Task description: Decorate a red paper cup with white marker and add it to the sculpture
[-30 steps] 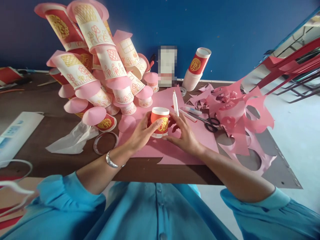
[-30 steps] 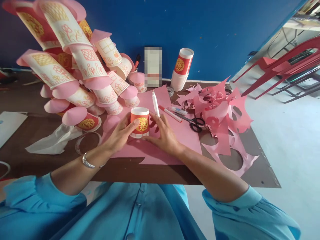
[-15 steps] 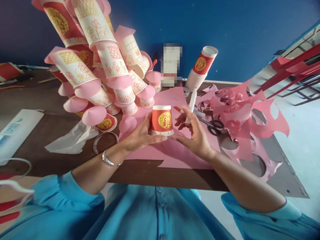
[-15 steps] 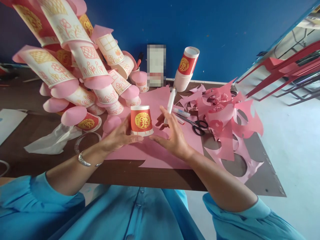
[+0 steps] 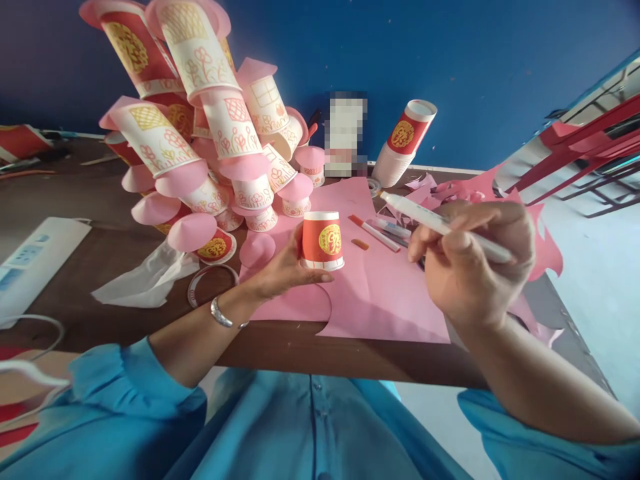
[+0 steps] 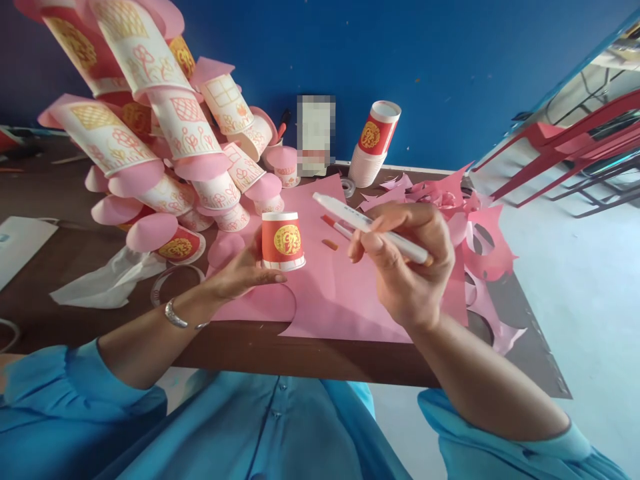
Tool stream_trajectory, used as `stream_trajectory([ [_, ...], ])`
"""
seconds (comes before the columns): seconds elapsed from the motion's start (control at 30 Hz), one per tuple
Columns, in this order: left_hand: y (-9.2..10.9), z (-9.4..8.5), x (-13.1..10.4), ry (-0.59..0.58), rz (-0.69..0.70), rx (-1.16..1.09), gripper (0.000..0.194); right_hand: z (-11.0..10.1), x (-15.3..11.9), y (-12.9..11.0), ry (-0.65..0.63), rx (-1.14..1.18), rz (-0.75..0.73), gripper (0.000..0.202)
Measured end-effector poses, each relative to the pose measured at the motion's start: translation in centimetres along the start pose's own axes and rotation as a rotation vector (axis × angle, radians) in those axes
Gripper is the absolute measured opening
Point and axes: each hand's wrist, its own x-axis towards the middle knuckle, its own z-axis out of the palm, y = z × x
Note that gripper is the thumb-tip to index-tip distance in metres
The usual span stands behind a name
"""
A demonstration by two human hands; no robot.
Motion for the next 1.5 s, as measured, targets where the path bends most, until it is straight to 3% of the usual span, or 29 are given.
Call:
stream_trajectory([
  [0.13,-0.1,-0.1,0.2,-0.019,0.084,0.069,0.087,1.1,0.4,-1.1,-0.073,0.073,0.062,0.026],
  [0.37,-1.1,-0.2,0.0,-0.033,0.054,0.018,0.088,1.7,-1.7,2.0,-0.112,0.202,0.177,0.012],
  [0.53,-0.7,0.1,0.1,-0.016,0.001,-0.026,0.083,0.7,-2.6,1.9,-0.113,0.084,0.029,0.005],
  [0.7,-0.5,0.2,0.0,-0.068,-0.035,-0.07,0.074,0.6,-2.8,1.3,-0.339,-0.103,-0.049,0.018],
  [0.8,-0.4,0.3,-0.1,-0.083,-0.072,-0.112,0.076,1.0,-3.0,1.0,-0.358,-0.122,-0.138,0.006],
  [0.9,-0.3,0.4,-0.1,-0.065,-0.081,-0.114,0.078,1.2,-3.3,0.8,-0.376,-0.184,-0.123,0.015],
  [1.0,-0.2,0.4,-0.1,-0.059,-0.06,-0.091,0.081,1.3,-3.7,0.8,-0.433,-0.255,-0.235,0.023],
  [1.13,-0.1,0.4,-0.1,-0.07,-0.054,-0.075,0.077,1.9,-4.2,1.2,-0.391,-0.304,-0.417,0.026],
  [1.37,0.9,0.6,0.0,-0.043,-0.095,-0.073,0.089,2.2,-4.4,1.4,-0.395,-0.379,-0.467,0.02],
  [1.5,1.1,0.7,0.2,-0.055,-0.103,-0.076,0.084,2.1,-4.4,1.8,-0.419,-0.38,-0.452,0.018],
])
